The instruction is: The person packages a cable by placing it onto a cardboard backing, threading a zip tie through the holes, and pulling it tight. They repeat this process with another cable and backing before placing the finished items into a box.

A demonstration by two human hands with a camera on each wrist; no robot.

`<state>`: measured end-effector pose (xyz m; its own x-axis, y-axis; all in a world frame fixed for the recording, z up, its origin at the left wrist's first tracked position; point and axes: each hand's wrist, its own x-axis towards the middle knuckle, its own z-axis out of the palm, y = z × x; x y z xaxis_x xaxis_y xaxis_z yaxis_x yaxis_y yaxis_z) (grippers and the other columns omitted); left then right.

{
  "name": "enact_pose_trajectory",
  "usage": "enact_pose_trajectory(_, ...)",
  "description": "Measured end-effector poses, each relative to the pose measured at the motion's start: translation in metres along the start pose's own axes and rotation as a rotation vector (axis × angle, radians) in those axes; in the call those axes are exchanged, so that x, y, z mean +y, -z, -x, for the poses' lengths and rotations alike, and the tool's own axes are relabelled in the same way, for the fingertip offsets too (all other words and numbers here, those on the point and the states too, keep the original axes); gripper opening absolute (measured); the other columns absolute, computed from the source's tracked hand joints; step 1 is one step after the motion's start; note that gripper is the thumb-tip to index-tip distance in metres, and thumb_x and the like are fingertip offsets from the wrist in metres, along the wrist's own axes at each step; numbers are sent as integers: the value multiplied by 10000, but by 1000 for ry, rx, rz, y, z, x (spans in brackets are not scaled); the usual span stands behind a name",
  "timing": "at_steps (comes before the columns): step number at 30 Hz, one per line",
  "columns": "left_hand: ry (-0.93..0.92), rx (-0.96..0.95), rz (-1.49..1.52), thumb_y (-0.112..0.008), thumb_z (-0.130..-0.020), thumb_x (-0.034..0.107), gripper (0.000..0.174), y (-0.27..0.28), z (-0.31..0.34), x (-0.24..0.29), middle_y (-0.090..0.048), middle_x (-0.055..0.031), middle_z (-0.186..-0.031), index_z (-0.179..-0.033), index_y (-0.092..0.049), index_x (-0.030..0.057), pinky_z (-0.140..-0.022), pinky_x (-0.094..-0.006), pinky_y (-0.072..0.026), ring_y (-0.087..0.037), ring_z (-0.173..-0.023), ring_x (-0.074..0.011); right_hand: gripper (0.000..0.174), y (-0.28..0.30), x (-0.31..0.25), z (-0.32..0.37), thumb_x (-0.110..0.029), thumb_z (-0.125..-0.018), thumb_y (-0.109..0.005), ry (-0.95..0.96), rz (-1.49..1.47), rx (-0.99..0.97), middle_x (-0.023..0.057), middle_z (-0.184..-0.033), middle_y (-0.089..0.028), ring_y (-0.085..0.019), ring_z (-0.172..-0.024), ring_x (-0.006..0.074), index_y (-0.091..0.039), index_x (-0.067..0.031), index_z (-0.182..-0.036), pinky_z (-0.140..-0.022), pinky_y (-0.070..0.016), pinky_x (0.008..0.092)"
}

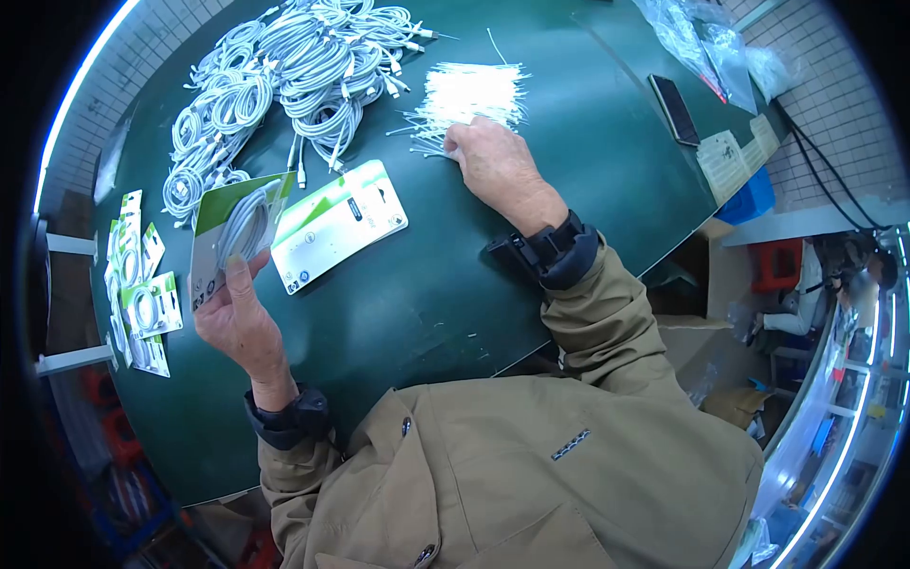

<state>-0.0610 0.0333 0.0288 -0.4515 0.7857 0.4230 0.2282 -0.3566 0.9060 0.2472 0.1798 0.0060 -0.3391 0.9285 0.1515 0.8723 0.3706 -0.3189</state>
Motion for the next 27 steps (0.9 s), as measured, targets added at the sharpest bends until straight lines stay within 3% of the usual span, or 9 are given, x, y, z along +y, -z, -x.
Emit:
enact_pose_trajectory(6,-77,-1,-14,-638,-1080,98,354,-6,1,-4,-722,-240,-1253,-1364,-628,-115,-889,-381,-671,-739,-1128,-288,89,2,-2,1,-107,-942,-692,67,-84,177,165,-977,-679,-672,-985,355,-737,-47,-989,-878,-543,470)
enact_pose_trajectory(12,-154,-8,-61,-574,-1119,147,316,-8,-1,-4,-716,-225,-1308,-1326,-695,-60,-889,-379,-674,-727,-1169,-293,56,2,-3,-5,-52,-917,-703,136,-224,281,171,-959,-698,-693,-952,366,-700,-19,-961,-835,-553,480)
enact_pose_trajectory(15,-207,-27,-33,-632,-1089,146,307,-9,-1,-5,-733,-232,-1280,-1315,-708,-47,-945,-407,-649,-731,-1176,-316,58,6,-10,-4,-44,-930,-700,106,-310,318,173,-942,-708,-700,-888,378,-665,-17,-967,-792,-552,476)
enact_pose_trajectory(18,-386,-52,-181,-696,-1048,151,302,-8,-4,-9,-756,-236,-1238,-1286,-733,-32,-1010,-427,-604,-736,-1181,-343,63,13,-18,-2,-61,-962,-696,86,-341,414,168,-929,-709,-704,-847,381,-650,-25,-985,-752,-553,468)
enact_pose_trajectory(22,-431,-122,-266,-628,-1083,113,291,-4,-2,-11,-722,-239,-1313,-1319,-717,-31,-963,-432,-644,-702,-1238,-343,90,22,-22,0,-99,-991,-708,98,-335,595,158,-915,-706,-700,-812,369,-649,-31,-998,-717,-556,447)
enact_pose_trajectory(27,-415,-145,-268,-646,-1071,108,286,-5,-1,-14,-720,-241,-1317,-1308,-722,-32,-966,-437,-643,-704,-1235,-347,139,31,-11,0,-100,-974,-759,74,-296,742,111,-894,-715,-707,-750,252,-651,-34,-1032,-670,-555,368)
